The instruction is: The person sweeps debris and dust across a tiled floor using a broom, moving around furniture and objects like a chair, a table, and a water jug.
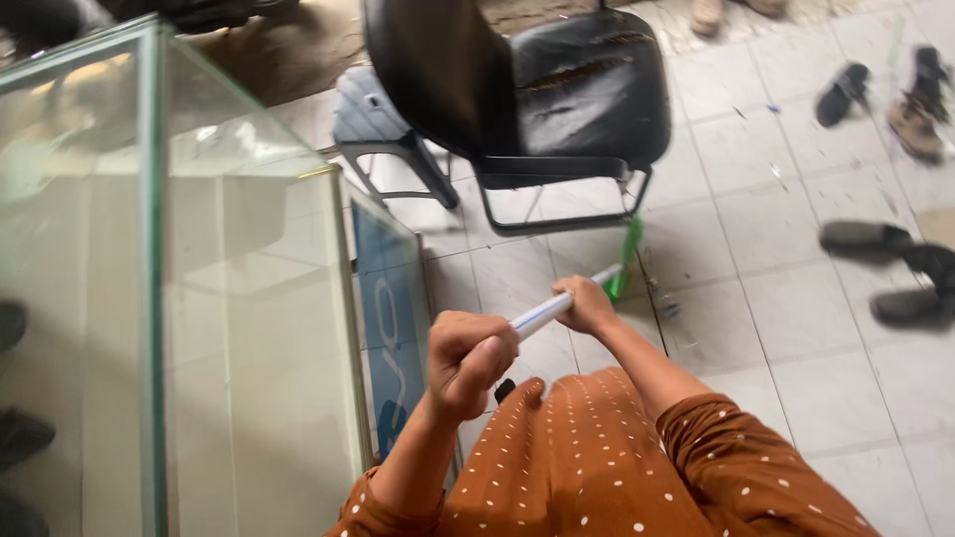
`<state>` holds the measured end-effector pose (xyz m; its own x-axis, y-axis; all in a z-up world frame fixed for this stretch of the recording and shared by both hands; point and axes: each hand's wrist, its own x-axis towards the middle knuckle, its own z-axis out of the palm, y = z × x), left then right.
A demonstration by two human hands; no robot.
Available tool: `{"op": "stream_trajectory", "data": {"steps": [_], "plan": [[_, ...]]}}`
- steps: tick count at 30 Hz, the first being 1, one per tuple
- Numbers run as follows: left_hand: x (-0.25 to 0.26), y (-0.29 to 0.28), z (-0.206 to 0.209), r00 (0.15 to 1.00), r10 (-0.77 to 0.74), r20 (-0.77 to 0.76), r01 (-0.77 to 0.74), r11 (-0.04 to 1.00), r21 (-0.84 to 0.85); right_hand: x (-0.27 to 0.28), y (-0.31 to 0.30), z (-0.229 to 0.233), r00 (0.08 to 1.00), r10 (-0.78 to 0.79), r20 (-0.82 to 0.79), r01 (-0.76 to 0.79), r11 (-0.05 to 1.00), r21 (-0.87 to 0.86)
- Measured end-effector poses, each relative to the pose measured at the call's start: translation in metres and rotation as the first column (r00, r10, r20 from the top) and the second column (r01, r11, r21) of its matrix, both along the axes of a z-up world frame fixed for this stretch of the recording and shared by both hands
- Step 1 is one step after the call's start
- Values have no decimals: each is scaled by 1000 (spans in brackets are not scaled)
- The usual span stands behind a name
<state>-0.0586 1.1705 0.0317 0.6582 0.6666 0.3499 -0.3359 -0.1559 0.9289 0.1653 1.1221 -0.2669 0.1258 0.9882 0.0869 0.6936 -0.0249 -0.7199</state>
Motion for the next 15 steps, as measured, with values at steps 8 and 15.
{"op": "stream_trajectory", "data": {"steps": [8,15], "plan": [[14,-25,98,985,-171,-4,171,980,99,-64,15,86,823,450,-347,-524,837,-159],[104,-101,12,981,-48,-188,90,971,220,-12,-74,12,765,474,-435,-613,743,-268]]}}
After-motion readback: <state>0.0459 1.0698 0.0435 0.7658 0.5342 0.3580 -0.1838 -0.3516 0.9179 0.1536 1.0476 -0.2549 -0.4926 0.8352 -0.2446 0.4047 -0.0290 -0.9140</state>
